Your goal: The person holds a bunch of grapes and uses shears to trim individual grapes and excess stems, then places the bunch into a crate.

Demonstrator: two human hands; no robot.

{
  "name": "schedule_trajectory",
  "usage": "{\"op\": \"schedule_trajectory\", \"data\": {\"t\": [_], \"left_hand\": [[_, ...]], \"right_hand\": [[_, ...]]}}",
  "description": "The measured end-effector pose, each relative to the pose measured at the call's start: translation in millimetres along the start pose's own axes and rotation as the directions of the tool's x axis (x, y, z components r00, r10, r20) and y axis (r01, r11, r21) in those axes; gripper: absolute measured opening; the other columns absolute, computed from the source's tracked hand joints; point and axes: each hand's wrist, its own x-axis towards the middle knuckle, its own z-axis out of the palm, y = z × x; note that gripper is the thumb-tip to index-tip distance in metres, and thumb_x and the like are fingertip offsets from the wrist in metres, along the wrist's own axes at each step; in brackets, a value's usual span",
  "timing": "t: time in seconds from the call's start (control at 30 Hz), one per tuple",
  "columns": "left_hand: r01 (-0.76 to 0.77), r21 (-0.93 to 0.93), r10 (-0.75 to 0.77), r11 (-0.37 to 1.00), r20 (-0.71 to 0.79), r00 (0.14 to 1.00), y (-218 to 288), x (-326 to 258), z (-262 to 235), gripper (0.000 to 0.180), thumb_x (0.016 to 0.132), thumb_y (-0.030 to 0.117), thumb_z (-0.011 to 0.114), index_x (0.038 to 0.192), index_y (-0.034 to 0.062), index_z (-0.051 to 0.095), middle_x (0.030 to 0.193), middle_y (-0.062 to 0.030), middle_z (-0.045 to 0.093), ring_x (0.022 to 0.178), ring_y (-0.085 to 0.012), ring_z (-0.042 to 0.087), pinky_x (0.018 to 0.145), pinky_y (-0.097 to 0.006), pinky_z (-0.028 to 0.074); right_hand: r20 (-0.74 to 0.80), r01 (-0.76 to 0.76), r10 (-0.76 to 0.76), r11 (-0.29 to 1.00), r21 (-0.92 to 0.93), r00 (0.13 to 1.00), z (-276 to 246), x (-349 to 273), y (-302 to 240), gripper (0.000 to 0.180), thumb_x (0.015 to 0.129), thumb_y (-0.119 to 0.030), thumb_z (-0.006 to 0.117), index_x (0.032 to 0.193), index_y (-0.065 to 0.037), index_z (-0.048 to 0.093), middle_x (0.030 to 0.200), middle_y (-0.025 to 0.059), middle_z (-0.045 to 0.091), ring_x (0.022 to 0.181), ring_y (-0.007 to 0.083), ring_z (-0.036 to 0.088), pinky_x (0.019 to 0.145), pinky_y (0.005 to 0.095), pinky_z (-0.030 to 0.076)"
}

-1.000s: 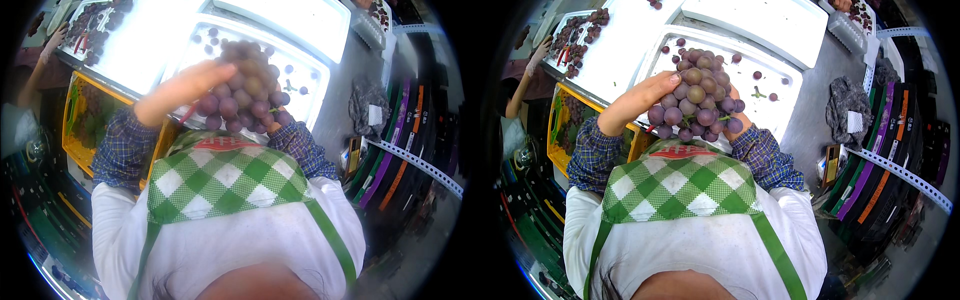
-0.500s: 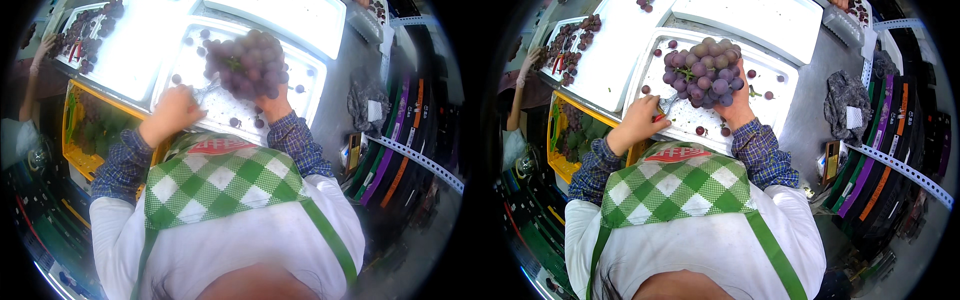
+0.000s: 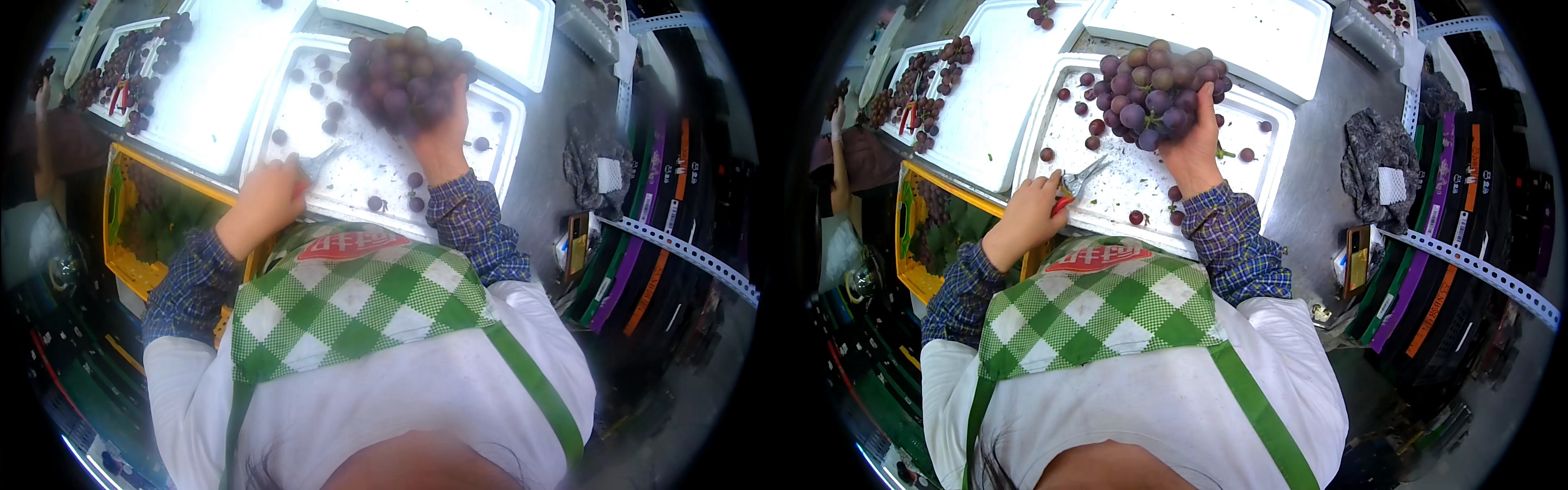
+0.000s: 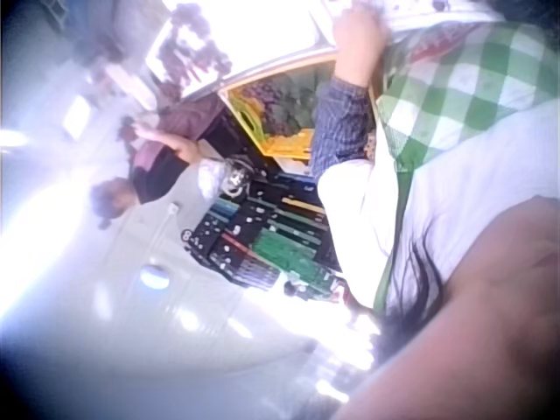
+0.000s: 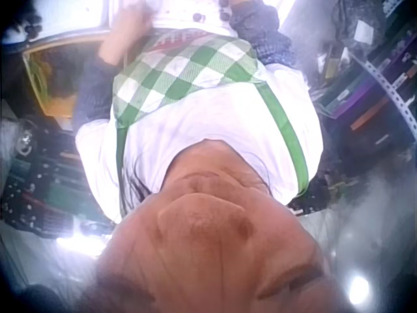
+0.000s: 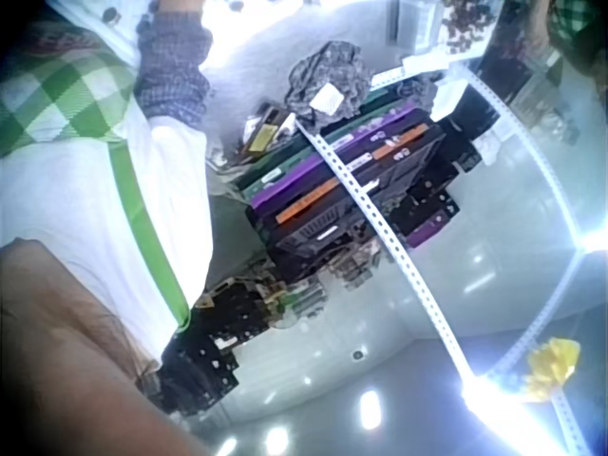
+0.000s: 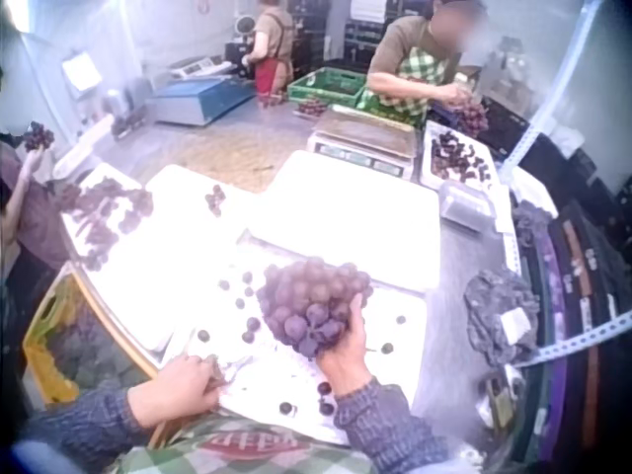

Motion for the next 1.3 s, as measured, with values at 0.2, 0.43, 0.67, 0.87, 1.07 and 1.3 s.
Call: {"op": "schedule_trajectory", "data": {"t": [0.2,0.43,0.67,0.87,1.07,1.3], "left_hand": [[0.118,-0.688,0.078,0.716,0.246,0.966,5.1,-52.1,-60.7,0.037,0.098,0.022,0.053,0.123,-0.0059,0.057,0.099,-0.0165,0.067,0.089,-0.0238,0.065,0.081,-0.034,0.052],[0.236,-0.971,0.241,0.037,0.238,0.941,48.4,-69.0,-83.6,0.041,0.106,0.029,0.043,0.124,-0.0049,0.056,0.105,-0.0129,0.068,0.084,-0.0190,0.068,0.076,-0.031,0.056],[0.287,-0.952,0.346,-0.105,0.236,0.908,64.8,-54.9,-84.6,0.049,0.106,0.033,0.043,0.132,-0.0079,0.048,0.113,-0.0190,0.066,0.086,-0.0236,0.069,0.077,-0.034,0.058],[0.209,-0.948,0.309,-0.241,0.129,0.942,73.2,-52.8,-75.5,0.052,0.106,0.035,0.043,0.132,-0.0104,0.046,0.117,-0.0221,0.064,0.088,-0.0255,0.069,0.080,-0.035,0.057],[0.225,-0.933,0.303,-0.282,0.136,0.943,73.0,-49.5,-73.5,0.054,0.106,0.035,0.043,0.131,-0.0129,0.044,0.119,-0.0267,0.063,0.088,-0.0276,0.069,0.080,-0.038,0.058],[0.250,-0.909,0.320,-0.334,0.140,0.937,73.8,-51.1,-77.0,0.053,0.106,0.034,0.040,0.130,-0.0140,0.044,0.120,-0.0301,0.062,0.088,-0.0310,0.069,0.080,-0.039,0.058]], "right_hand": [[-0.033,0.096,-0.096,0.995,0.012,0.995,11.9,3.4,-9.4,0.063,0.100,-0.060,0.042,0.142,-0.013,0.045,0.139,0.0077,0.051,0.130,0.0266,0.047,0.112,0.0460,0.036],[-0.031,0.175,-0.175,0.984,-0.010,0.984,24.7,6.1,-11.9,0.053,0.106,-0.052,0.032,0.134,-0.012,0.052,0.130,0.0076,0.054,0.126,0.0266,0.048,0.111,0.0456,0.035],[-0.072,0.203,-0.209,0.976,-0.079,0.975,29.6,1.0,-14.0,0.055,0.105,-0.053,0.037,0.135,-0.010,0.051,0.134,0.0081,0.054,0.129,0.0275,0.047,0.111,0.0464,0.036],[-0.028,0.231,-0.234,0.969,-0.088,0.972,27.2,-0.1,-12.7,0.054,0.105,-0.053,0.037,0.136,-0.011,0.052,0.135,0.0080,0.054,0.128,0.0269,0.048,0.112,0.0460,0.035],[0.047,0.294,-0.290,0.943,-0.153,0.956,23.3,1.9,-10.3,0.054,0.105,-0.053,0.038,0.136,-0.011,0.052,0.131,0.0072,0.057,0.124,0.0254,0.050,0.107,0.0439,0.037],[0.063,0.336,-0.331,0.930,-0.146,0.942,25.9,0.0,-10.5,0.055,0.104,-0.054,0.038,0.136,-0.011,0.051,0.130,0.0066,0.058,0.121,0.0240,0.051,0.105,0.0416,0.037]]}}
